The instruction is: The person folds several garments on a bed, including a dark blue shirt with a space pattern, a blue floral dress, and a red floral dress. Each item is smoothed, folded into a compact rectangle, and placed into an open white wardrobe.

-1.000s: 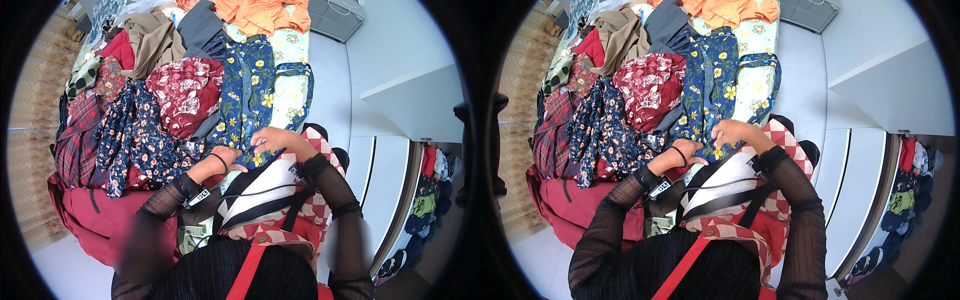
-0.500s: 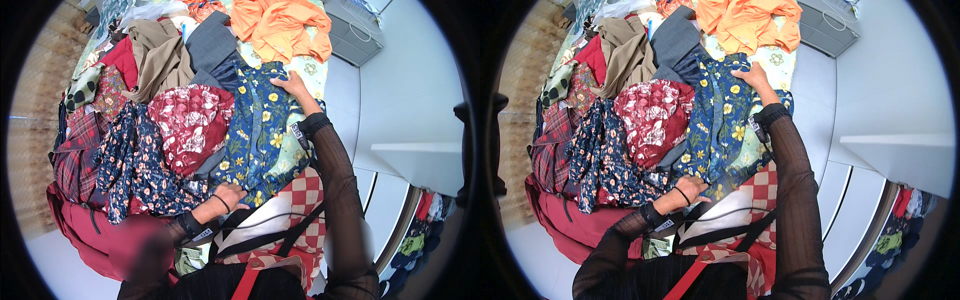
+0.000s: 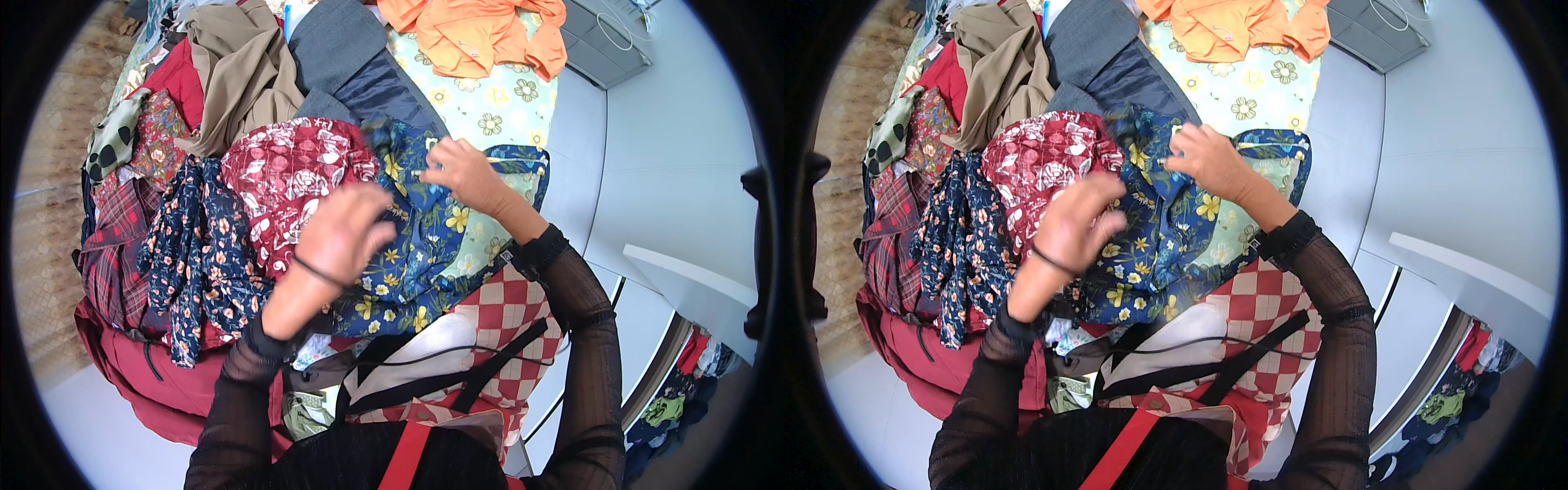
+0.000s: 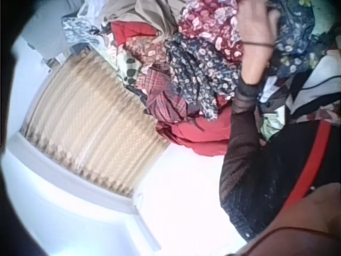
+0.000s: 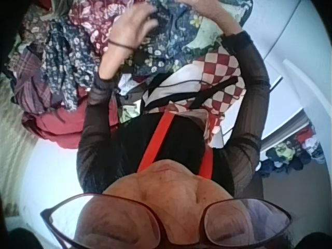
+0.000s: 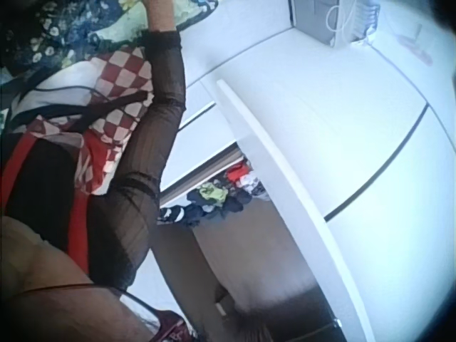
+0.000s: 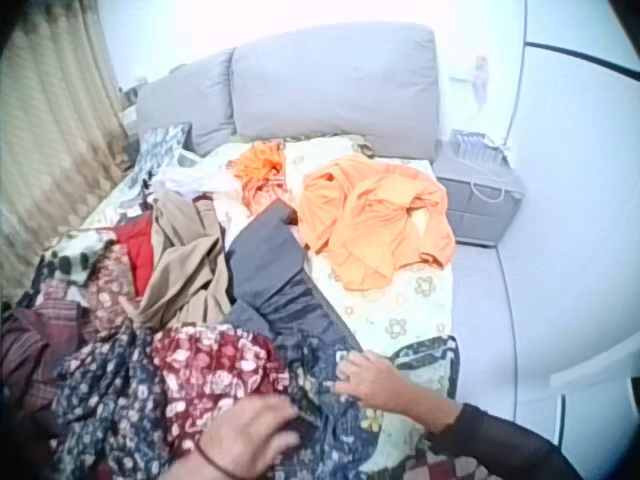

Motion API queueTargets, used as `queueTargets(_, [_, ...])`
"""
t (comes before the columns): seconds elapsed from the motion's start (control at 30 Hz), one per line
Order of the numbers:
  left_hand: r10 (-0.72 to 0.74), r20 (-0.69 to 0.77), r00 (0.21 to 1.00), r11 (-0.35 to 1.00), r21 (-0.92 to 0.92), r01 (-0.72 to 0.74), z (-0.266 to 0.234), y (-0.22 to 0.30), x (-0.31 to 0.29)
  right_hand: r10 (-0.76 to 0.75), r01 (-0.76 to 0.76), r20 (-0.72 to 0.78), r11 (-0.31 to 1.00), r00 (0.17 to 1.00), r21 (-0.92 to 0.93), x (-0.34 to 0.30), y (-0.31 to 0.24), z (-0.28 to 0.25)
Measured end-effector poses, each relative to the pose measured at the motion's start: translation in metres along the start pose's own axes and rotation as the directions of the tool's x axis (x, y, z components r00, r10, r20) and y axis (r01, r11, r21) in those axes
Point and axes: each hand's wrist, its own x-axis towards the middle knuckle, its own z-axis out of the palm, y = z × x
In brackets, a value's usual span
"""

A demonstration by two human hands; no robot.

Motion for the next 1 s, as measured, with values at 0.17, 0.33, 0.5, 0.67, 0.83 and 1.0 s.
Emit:
queueTargets(0.17, [0.087,-0.020,0.996,0.981,0.178,-0.082,0.024,-0.050,0.079,0.014,-0.008,0.070,0.996,0.997,-0.083,-0.024,-0.014,0.005])
queueTargets(0.33, [-0.151,0.476,0.867,0.887,0.452,-0.094,0.058,-0.081,0.125,0.241,-0.266,0.195,0.958,0.951,0.112,-0.023,-0.011,0.000])
queueTargets(0.5, [-0.164,0.400,0.902,0.886,0.462,-0.044,0.070,-0.081,0.124,0.497,-0.489,0.044,0.864,0.867,-0.123,-0.011,-0.015,0.008])
queueTargets(0.67, [0.454,0.095,0.886,0.784,0.429,-0.448,0.085,-0.066,0.067,0.439,-0.471,-0.170,0.834,0.882,-0.287,-0.012,-0.025,0.014])
queueTargets(0.83, [0.287,0.435,0.853,0.677,0.537,-0.502,0.080,-0.041,-0.002,0.193,-0.208,-0.078,0.877,0.978,-0.433,-0.028,-0.086,0.029])
queueTargets(1.0, [-0.132,0.671,0.729,0.866,0.436,-0.244,0.072,-0.037,0.009,0.447,-0.440,0.065,0.892,0.892,-0.105,-0.045,-0.116,0.036])
